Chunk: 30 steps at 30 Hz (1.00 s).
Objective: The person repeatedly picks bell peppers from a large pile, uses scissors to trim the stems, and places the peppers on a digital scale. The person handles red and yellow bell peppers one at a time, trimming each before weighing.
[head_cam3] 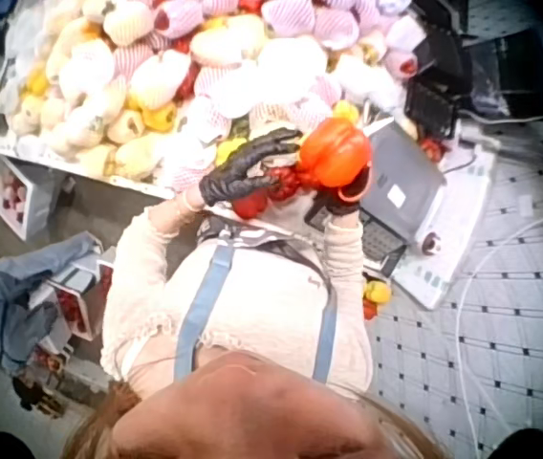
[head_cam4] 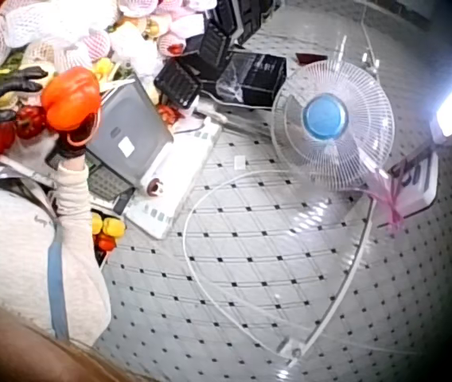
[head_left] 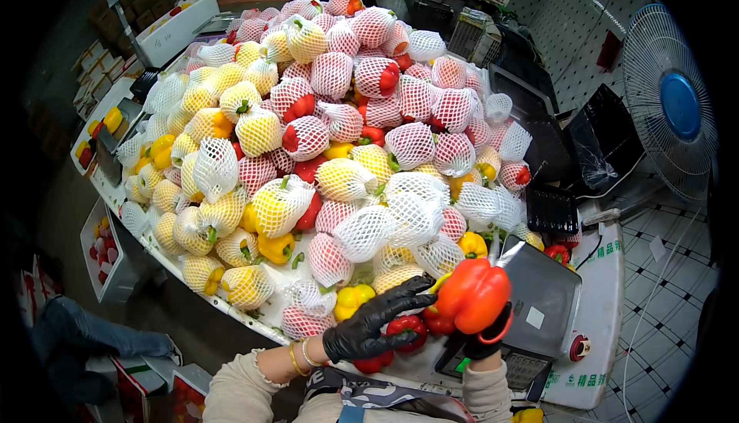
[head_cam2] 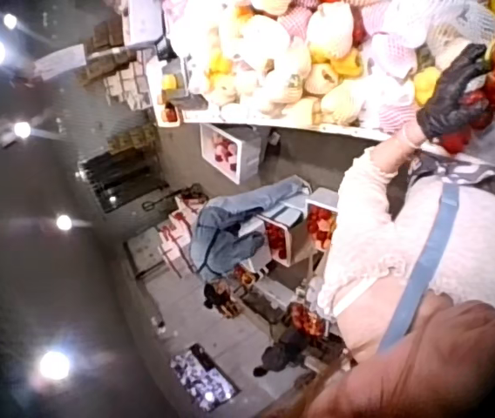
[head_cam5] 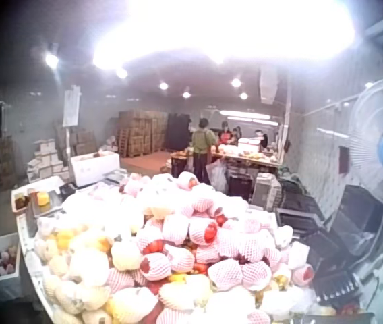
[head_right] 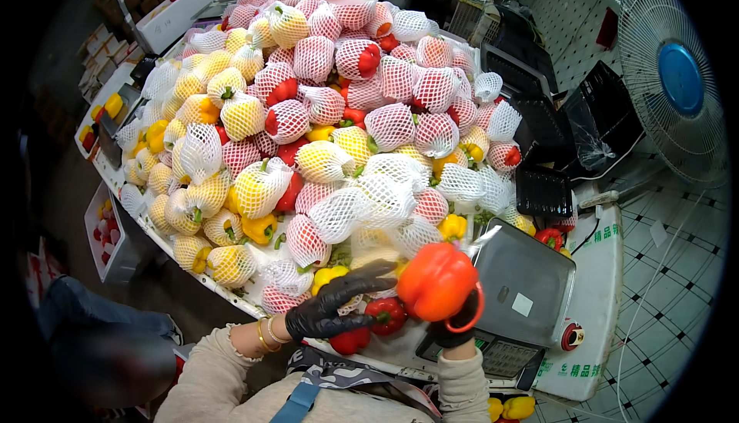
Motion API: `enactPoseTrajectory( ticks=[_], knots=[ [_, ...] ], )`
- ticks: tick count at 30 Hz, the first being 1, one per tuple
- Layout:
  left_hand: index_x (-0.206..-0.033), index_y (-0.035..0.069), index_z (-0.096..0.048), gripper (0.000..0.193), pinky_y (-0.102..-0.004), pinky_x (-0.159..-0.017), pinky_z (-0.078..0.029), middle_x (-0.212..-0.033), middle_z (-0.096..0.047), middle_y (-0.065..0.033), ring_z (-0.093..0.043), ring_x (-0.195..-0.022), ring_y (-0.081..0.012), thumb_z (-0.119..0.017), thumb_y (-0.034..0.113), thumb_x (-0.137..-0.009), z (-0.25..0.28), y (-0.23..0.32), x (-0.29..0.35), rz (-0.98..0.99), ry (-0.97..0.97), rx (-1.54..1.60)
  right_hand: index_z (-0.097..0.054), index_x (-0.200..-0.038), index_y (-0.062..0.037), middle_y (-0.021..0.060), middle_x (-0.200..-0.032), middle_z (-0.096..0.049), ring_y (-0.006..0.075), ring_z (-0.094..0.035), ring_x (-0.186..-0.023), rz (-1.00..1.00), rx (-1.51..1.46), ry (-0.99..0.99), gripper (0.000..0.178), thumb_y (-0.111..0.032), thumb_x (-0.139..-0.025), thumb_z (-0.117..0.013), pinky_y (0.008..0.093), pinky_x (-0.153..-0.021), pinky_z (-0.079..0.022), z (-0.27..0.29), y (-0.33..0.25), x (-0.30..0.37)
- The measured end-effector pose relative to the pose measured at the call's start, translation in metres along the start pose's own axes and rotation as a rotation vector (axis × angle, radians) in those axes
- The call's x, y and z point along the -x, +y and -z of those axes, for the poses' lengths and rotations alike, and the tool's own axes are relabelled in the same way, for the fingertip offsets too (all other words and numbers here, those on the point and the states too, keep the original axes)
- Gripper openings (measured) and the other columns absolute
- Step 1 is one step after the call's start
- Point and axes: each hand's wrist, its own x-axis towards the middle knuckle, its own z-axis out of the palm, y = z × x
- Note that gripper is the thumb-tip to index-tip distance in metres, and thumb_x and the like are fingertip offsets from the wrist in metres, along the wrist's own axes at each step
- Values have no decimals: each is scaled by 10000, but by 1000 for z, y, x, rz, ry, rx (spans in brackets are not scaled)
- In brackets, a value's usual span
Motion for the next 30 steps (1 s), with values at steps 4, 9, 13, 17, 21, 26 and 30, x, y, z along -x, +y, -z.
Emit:
enactPoseTrajectory(
  ticks=[4,9,13,17,21,26,30],
  knots=[
    [-1127,48,-546,330,-348,-919,-393,-1107,-582,-119,-530,-1065,-270,-599,135,-813,34,-17,3,108,138,-199,-272,-1332,-28,99,-1203,-455,239,-484,-1084,211,459,69,947,-281,-588,-801,368,-913,-412,85,-46,-3],
    [-1103,24,-555,313,-302,-861,-423,-1036,-592,-88,-554,-947,-178,-599,93,-801,85,-84,7,275,527,-146,-286,-1312,-22,161,-1161,-477,275,-469,-1091,263,1353,448,934,-241,-574,-814,372,-913,-389,116,-87,8],
    [-1157,33,-491,484,-355,-900,-385,-1102,-524,-142,-503,-1015,-264,-665,101,-711,137,-121,-31,106,714,-580,-353,-1262,-29,184,-1048,-510,352,-493,-996,167,1871,637,936,-263,-497,-837,423,-833,-416,140,-77,17],
    [-1311,67,-360,914,-415,-1025,-257,-1312,-383,-176,-337,-1231,-328,-777,390,-565,155,-117,-68,190,506,-1053,-364,-1250,-42,190,-1003,-556,369,-534,-943,170,2014,712,924,-387,-520,-812,427,-799,-433,150,-59,15],
    [-1359,163,-299,992,-529,-1022,-196,-1387,-285,-174,-248,-1281,-372,-762,478,-540,134,-98,-96,127,248,-1112,-419,-1215,-9,190,-1013,-569,366,-544,-914,116,1894,691,717,-375,-681,-726,410,-782,-433,127,-69,16],
    [-1325,175,-356,916,-457,-960,-334,-1338,-361,-174,-346,-1212,-386,-795,347,-540,138,-125,-111,603,70,-1348,-384,-1263,10,199,-1102,-539,355,-539,-945,391,1827,774,666,-335,-767,-663,414,-790,-430,134,-74,30],
    [-1157,131,-512,627,-418,-840,-430,-1179,-498,-146,-489,-1072,-302,-754,294,-602,165,-155,-97,334,206,-1288,-351,-1297,8,205,-1147,-518,310,-533,-1005,345,1449,713,624,-256,-808,-636,355,-845,-423,106,-76,36]
  ],
)
